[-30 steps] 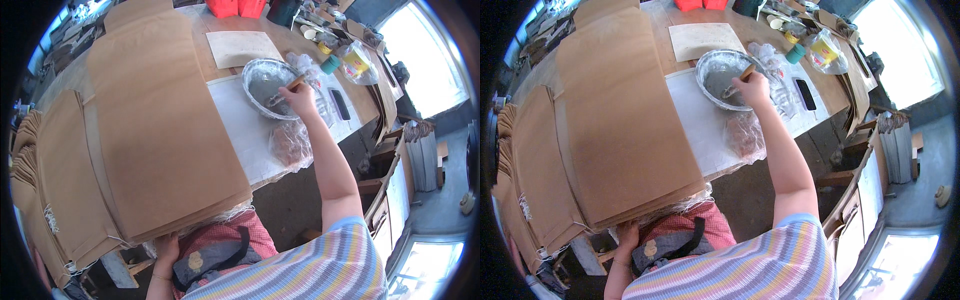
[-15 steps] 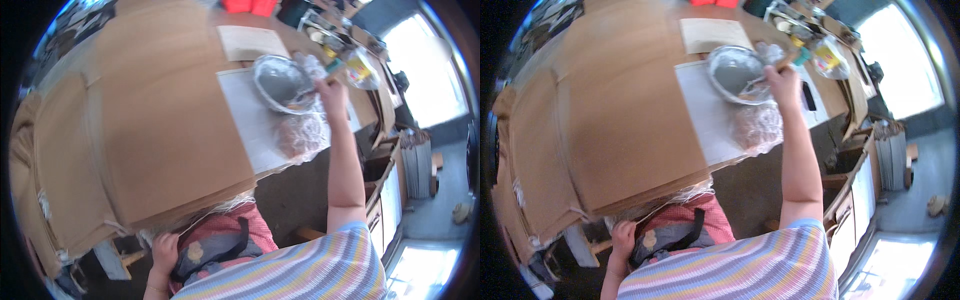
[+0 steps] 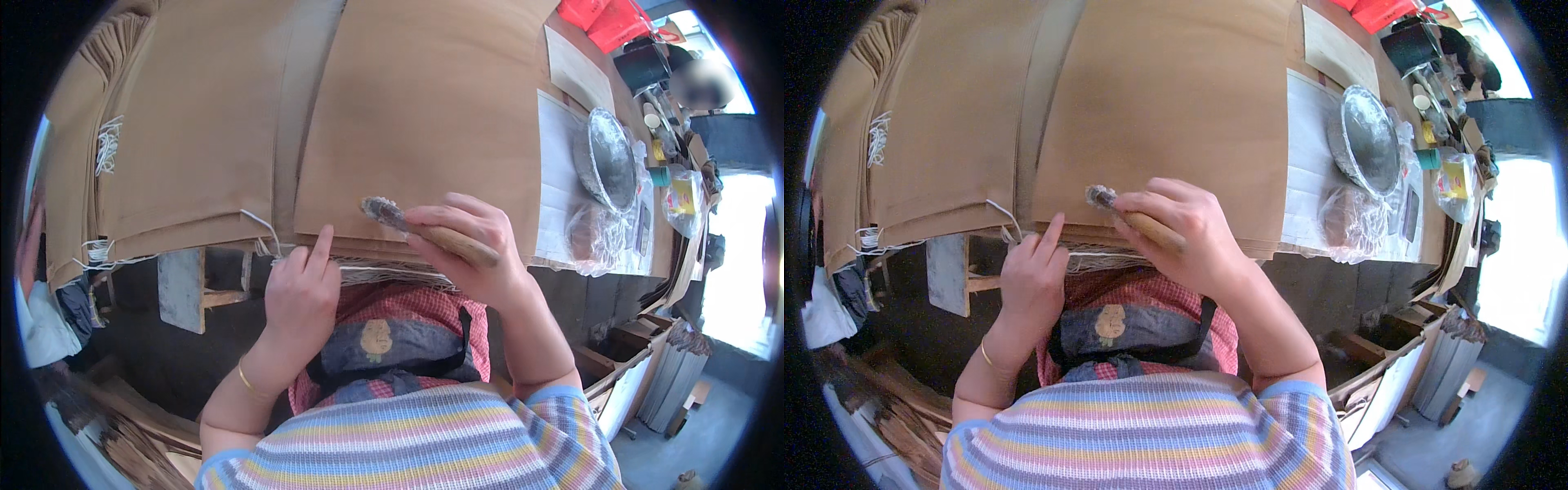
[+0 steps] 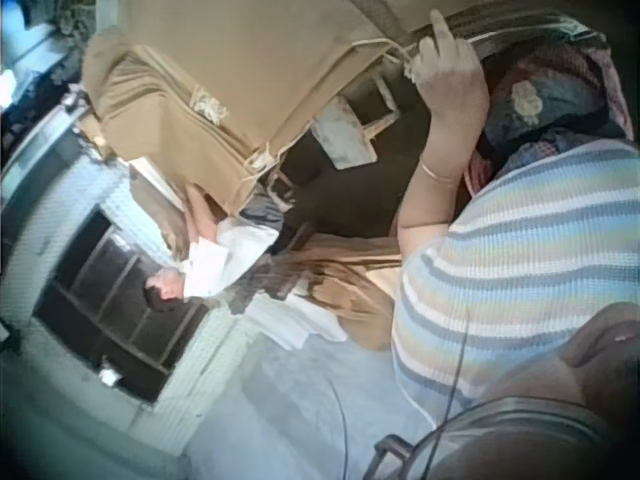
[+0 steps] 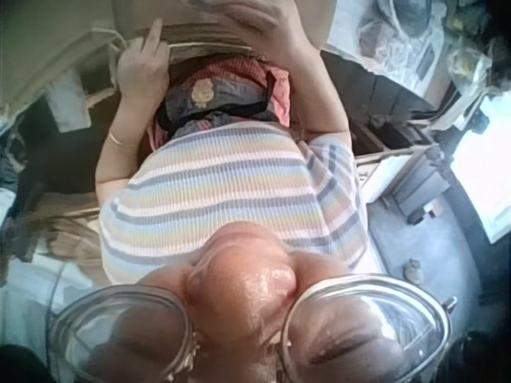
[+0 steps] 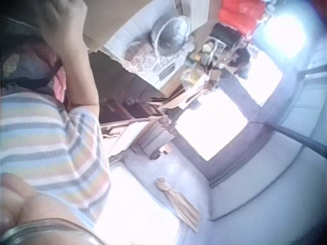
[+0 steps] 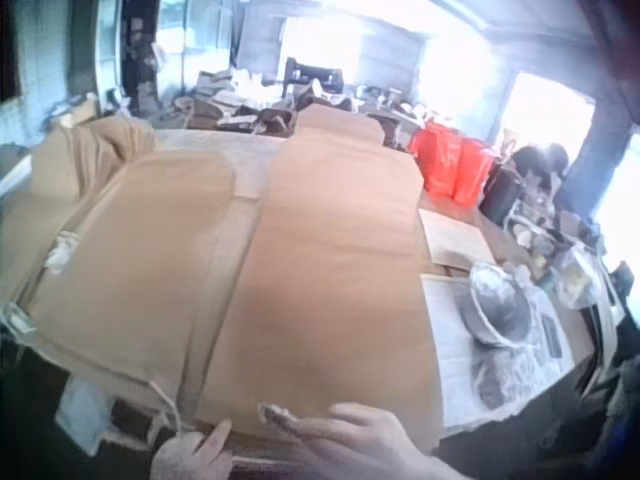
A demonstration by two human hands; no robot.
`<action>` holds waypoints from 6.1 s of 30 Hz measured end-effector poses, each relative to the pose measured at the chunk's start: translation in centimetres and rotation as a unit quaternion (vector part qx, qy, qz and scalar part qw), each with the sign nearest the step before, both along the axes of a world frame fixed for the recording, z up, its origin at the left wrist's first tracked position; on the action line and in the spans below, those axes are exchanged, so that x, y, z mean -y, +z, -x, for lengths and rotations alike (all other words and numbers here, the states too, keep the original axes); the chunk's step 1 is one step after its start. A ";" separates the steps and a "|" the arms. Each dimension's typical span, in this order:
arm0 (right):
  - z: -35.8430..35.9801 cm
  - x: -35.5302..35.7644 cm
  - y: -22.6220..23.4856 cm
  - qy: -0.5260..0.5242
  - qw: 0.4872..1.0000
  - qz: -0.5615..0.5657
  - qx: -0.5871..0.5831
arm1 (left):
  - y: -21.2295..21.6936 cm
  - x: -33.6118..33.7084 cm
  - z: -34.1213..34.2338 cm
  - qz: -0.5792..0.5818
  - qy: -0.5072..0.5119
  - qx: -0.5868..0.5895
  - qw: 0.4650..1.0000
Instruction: The person repeatedly applies paste to the edge of a large brown paper sheet using a brush, then presses a thin string along the edge to adhere it. The person continues this process across multiple sheets, stacking them as they work.
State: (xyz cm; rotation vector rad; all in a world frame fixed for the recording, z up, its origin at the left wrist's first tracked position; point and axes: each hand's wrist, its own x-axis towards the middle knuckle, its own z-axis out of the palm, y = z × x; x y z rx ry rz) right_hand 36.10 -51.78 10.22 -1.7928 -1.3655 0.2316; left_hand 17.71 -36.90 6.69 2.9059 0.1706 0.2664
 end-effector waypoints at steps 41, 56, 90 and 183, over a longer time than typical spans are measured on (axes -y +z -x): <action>-3.2 24.5 -2.4 -0.355 0.885 0.142 0.265 | 6.9 3.0 0.6 0.384 -0.038 0.018 0.922; -3.7 18.6 -0.7 -0.266 0.934 0.043 -0.235 | 4.8 -3.2 -4.4 0.293 -0.001 0.041 0.955; -5.1 11.9 -9.4 -0.377 0.908 0.176 0.045 | -4.2 -3.0 -6.9 0.021 0.091 -0.013 0.996; 2.5 0.8 -0.7 -0.232 0.934 -0.125 -0.242 | -0.7 -1.3 0.5 -0.010 0.061 0.135 0.989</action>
